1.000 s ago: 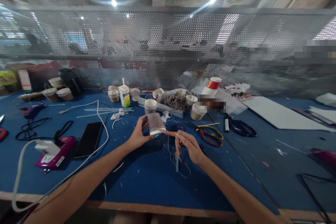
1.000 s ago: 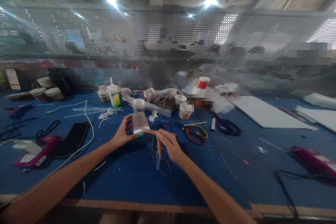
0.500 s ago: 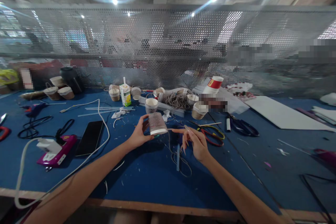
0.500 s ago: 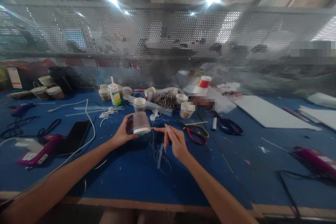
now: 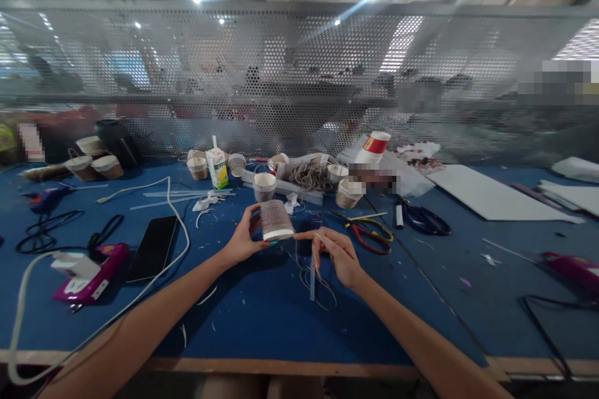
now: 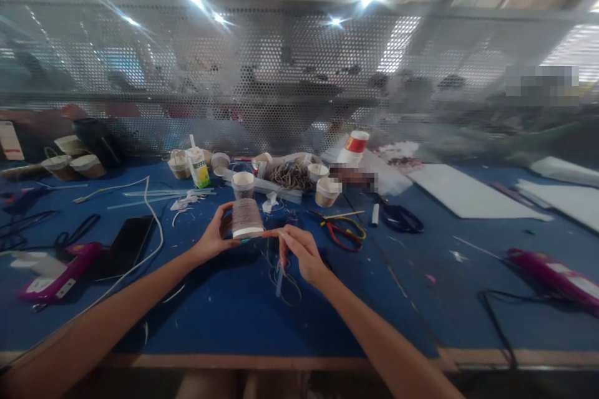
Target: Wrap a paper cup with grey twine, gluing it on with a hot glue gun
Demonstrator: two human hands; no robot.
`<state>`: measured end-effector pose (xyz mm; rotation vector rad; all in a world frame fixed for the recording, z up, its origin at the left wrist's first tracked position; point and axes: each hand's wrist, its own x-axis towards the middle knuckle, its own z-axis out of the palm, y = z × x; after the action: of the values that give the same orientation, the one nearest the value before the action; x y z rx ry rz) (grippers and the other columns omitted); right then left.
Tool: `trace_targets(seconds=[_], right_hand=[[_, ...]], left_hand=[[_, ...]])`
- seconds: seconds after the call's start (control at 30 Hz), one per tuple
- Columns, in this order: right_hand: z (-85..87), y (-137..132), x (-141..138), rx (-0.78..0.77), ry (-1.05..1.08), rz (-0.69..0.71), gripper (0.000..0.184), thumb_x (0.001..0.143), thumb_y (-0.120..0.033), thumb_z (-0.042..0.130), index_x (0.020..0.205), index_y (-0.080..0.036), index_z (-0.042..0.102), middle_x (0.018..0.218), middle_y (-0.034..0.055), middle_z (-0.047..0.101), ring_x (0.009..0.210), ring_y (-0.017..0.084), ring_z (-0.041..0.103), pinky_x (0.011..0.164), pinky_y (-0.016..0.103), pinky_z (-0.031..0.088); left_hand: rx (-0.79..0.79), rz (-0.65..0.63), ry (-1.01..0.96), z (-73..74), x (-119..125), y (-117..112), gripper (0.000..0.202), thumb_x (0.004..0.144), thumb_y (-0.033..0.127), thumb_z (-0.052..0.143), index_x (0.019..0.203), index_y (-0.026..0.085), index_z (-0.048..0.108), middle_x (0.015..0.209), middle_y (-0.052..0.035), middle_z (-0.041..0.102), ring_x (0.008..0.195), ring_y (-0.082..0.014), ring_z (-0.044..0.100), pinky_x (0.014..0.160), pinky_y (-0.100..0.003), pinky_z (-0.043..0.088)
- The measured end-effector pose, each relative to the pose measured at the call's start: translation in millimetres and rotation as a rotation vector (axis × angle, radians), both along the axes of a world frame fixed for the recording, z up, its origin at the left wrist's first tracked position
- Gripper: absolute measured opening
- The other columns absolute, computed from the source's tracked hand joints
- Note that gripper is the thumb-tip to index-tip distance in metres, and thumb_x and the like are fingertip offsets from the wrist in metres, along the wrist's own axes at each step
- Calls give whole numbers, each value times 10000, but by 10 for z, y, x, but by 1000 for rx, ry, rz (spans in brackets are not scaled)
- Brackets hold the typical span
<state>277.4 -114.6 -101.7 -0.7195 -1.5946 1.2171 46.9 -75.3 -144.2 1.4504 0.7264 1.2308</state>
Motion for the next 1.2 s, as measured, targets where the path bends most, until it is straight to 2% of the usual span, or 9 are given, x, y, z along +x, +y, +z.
trace_targets(seconds=[0.1,0.3,0.47,0.57,0.7,0.9,1.03,1.13,1.2], right_hand=[[7,-8,-10,25,33,-57,335,866,-453,535,699,-170,596,668,45,686,380,98,479,381,250,452],[35,-21,-17,-26,65,-46,379,833,-485,560,622,-171,535,846,91,730,374,83,481,392,257,457],[29,-28,-9,-2,16,-22,432,839,-490,545,541,-176,537,637,75,694,355,99,447,352,249,418],[21,-31,-4,-8,19,-18,451,835,-508,540,529,-176,533,630,79,685,360,105,450,360,259,428],[1,-33,-2,-42,11,28,407,850,-467,541,562,-179,553,508,36,618,383,124,488,407,262,450],[9,-16,-24,-75,34,38,452,837,-509,543,532,-175,535,511,42,622,381,130,520,368,244,426],[27,29,-33,-128,96,-36,477,827,-555,520,530,-183,483,645,77,695,297,92,442,299,247,392],[14,60,-21,-124,113,-122,449,839,-535,508,556,-196,428,666,63,690,271,66,388,245,220,336],[3,59,-12,-53,106,-232,378,853,-490,518,628,-200,428,690,32,668,279,43,360,242,192,323]], left_hand=[[-11,3,12,-10,-8,-2,883,530,359,839,1232,207,325,1323,-163,466,1279,-325,449,1112,-503,297],[4,6,17,8,-17,-18,852,545,364,828,1225,220,335,1310,-147,479,1272,-312,455,1105,-501,307],[1,25,26,40,-4,-26,851,543,330,828,1236,218,346,1343,-153,450,1287,-319,441,1117,-511,286],[-1,27,32,56,0,-28,848,538,310,831,1235,221,357,1355,-145,443,1304,-319,423,1123,-509,280],[8,-1,-1,62,0,-28,843,529,304,836,1223,206,369,1352,-154,435,1319,-326,401,1129,-509,266],[46,-15,-68,4,7,11,887,499,385,861,1223,216,376,1378,-158,400,1327,-326,385,1118,-496,281],[76,-27,-78,-23,6,34,909,484,463,858,1227,242,384,1439,-153,356,1338,-318,371,1097,-466,324],[98,-55,-82,-24,-1,40,871,511,421,857,1228,264,388,1473,-139,327,1362,-310,341,1095,-459,329],[106,-61,-89,-22,-6,42,844,530,377,854,1225,274,385,1478,-130,324,1380,-304,314,1107,-468,308]])
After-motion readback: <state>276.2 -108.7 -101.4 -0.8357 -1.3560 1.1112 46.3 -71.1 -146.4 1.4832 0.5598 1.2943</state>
